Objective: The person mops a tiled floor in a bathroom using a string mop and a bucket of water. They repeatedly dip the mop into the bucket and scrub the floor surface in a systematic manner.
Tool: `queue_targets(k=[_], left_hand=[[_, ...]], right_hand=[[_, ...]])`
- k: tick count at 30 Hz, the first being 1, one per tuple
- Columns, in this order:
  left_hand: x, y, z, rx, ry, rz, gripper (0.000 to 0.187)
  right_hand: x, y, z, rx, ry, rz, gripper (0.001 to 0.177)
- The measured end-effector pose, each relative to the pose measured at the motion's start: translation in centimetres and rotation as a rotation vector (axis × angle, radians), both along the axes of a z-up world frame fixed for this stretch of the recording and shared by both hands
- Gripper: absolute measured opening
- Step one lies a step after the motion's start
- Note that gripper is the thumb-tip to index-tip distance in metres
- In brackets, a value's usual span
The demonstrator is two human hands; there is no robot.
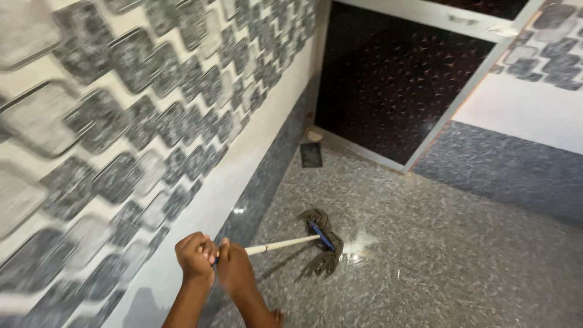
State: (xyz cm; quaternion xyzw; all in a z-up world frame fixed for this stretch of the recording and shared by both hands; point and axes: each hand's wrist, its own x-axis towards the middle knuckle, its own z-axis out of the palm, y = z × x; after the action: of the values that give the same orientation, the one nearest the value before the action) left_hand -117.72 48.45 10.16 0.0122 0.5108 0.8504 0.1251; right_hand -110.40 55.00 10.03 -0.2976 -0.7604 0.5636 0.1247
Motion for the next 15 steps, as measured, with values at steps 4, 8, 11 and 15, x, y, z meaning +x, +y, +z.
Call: queue_targets(k=[4,8,11,15], left_hand=[[-4.1,5.5,-1.0,0.013,0.0,-0.11,0.039],[-7.8,11.7,-1.6,0.004,-0.031,-0.22,0.037],[-9.7,17.4,-1.8,0.005,-0.016,-0.294,0.037],[-9.6,23.1,-1.8,0.013,-0.015,-0.36,0.037]], right_hand=[[-3.2,4.7,-1.6,0.025,0.078,-0.071,0.055],[-6.6,10.9,-3.2,0.098,0.147,-0.119,0.057],[-8.1,15.3,-3.9,0.132,0.182,-0.189,0.059],[-7.8,20.5,-3.5,0.064,0.182,-0.276,0.058]])
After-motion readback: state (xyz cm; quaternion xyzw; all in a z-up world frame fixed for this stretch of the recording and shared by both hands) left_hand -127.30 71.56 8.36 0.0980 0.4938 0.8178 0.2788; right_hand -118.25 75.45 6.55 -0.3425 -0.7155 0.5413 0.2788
